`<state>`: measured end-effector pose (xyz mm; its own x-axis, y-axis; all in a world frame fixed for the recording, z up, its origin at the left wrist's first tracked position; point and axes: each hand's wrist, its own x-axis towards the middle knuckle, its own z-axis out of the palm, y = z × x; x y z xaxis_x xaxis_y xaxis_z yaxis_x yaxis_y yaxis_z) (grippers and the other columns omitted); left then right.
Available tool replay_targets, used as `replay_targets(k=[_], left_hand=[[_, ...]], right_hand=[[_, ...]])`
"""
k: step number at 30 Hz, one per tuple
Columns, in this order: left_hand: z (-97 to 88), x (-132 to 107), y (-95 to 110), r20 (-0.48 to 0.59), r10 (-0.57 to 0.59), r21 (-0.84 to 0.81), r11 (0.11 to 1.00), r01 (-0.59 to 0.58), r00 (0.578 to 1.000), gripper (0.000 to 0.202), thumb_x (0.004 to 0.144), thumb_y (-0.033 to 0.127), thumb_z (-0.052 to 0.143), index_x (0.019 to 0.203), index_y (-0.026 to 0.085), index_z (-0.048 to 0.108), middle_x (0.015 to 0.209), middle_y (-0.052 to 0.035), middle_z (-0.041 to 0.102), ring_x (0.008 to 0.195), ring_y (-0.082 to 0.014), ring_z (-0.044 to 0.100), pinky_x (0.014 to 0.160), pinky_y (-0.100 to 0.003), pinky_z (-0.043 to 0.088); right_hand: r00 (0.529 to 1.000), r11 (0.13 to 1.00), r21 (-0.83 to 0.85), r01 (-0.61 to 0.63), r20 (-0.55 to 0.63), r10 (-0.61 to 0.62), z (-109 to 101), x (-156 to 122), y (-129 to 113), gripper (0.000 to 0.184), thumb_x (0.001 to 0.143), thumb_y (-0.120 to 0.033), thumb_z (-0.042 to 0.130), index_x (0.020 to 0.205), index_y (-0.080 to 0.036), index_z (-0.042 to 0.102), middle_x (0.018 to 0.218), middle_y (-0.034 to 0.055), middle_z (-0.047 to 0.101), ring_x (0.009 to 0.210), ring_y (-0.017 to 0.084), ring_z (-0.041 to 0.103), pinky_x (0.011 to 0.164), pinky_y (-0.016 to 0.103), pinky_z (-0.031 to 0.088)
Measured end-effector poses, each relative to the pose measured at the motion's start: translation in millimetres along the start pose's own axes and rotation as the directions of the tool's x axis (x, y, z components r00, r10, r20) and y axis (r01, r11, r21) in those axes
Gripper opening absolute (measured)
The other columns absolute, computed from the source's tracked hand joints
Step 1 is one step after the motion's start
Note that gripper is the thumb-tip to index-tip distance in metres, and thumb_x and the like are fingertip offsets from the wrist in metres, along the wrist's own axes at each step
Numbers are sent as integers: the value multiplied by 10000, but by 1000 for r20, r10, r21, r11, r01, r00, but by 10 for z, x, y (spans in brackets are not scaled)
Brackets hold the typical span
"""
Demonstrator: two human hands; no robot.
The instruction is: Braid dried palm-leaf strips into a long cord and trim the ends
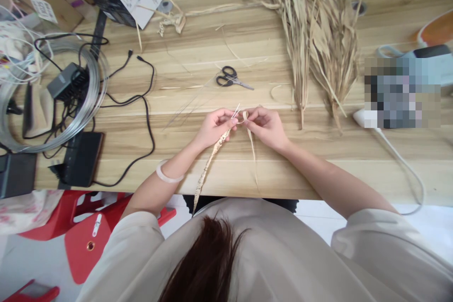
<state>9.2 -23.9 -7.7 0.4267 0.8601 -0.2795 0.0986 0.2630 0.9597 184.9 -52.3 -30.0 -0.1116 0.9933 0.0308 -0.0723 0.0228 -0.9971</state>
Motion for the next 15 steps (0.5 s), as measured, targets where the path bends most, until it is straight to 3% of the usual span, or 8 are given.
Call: replay_targets(k=[6, 10, 15], left_hand=[[0, -11, 7, 21, -5, -12, 1000, 5, 1000, 439, 664, 465, 761, 875, 119, 591, 603, 13, 630, 355, -60, 519, 341, -168, 386], [9, -15, 18, 30, -13, -14, 1000, 14, 999, 415, 671, 445, 762, 863, 122, 585, 595, 11, 629, 350, -62, 518, 335, -168, 380], [29, -20, 40, 32, -6, -25, 1000, 7, 999, 414, 662, 436, 770, 853, 117, 586, 591, 11, 625, 361, -63, 513, 340, -179, 396]], right_hand=[[999, 1000, -17, -4, 44, 4, -11, -4, 54, 225, 705, -303, 707, 627, -191, 529, 887, 64, 665, 848, 176, 616, 811, 367, 493], [1000, 999, -45, 8, 18, -7, -22, 5, 86, 188, 695, -273, 705, 638, -185, 548, 866, 52, 643, 805, 158, 603, 770, 336, 492], [1000, 999, 47, -13, -16, 14, -19, 21, 37, 179, 697, -213, 687, 617, -183, 529, 746, 14, 603, 704, 133, 605, 667, 294, 479]])
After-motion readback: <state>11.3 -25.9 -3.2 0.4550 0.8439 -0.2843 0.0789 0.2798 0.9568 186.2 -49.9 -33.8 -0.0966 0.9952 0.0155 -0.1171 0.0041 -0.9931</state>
